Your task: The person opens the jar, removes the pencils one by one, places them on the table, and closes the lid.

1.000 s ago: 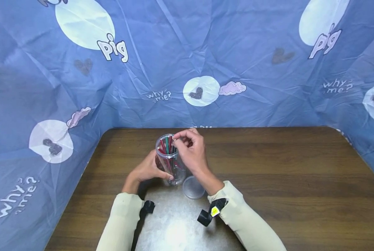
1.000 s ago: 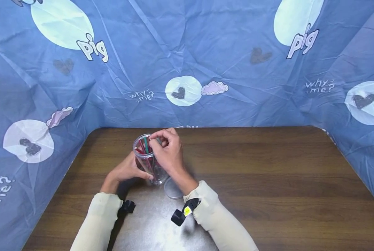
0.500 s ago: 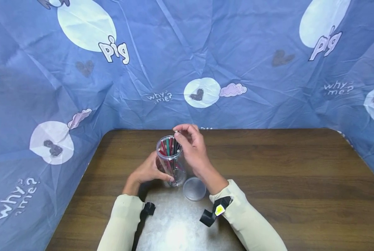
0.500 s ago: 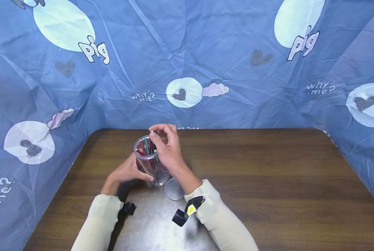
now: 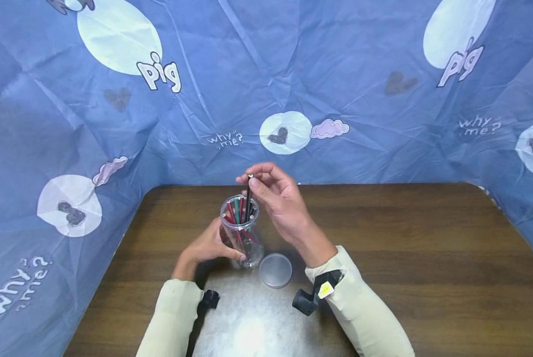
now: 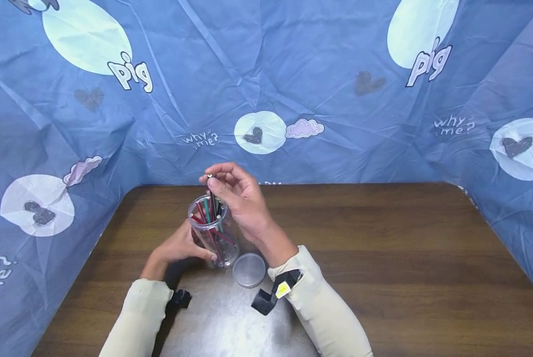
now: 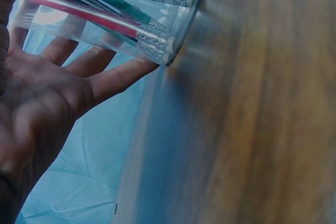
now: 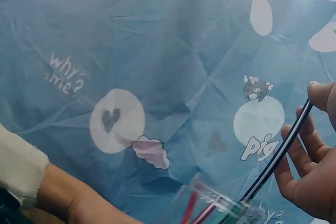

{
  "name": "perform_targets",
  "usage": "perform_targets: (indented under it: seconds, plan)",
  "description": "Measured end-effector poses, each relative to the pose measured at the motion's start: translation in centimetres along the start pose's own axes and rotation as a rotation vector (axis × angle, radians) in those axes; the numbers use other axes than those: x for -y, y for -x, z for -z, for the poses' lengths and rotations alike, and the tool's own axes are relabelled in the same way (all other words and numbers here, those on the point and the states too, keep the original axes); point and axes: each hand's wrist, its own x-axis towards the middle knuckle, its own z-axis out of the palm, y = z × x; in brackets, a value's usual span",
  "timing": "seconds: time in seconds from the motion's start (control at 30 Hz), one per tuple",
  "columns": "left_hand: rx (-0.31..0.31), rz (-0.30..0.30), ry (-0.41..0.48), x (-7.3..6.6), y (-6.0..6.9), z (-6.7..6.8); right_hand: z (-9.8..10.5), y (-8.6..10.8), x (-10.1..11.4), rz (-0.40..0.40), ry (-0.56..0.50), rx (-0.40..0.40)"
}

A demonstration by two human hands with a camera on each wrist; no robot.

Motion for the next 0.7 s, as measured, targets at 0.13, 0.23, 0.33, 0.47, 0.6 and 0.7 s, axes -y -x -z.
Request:
perform_targets:
  seconds: [0.13,0.23,0.33,0.47,0.6,0.7]
  plan:
    - [0.000,-0.012,0.015,0.0,-0.1,0.1,0.0,-0.4,0.7,0.002,0.025,0.001]
    - [-0.002,-0.009,0.022,0.0,0.0,0.1,-0.1,-0.6,0.9,0.011,0.048,0.001]
    - [-0.006,-0.008,0.014,0.1,0.0,0.1,-0.2,-0.6,1.1,0.018,0.065,0.004]
    - [-0.008,-0.012,0.012,0.1,-0.1,0.1,-0.4,-0.6,1.5,0.017,0.089,0.008]
    - [0.004,-0.009,0.028,0.0,-0.1,0.0,-0.4,-0.8,1.7,0.015,0.126,-0.009]
    - [0.012,-0.010,0.038,0.1,0.0,-0.1,-0.3,-1.0,1.7,0.018,0.147,-0.030]
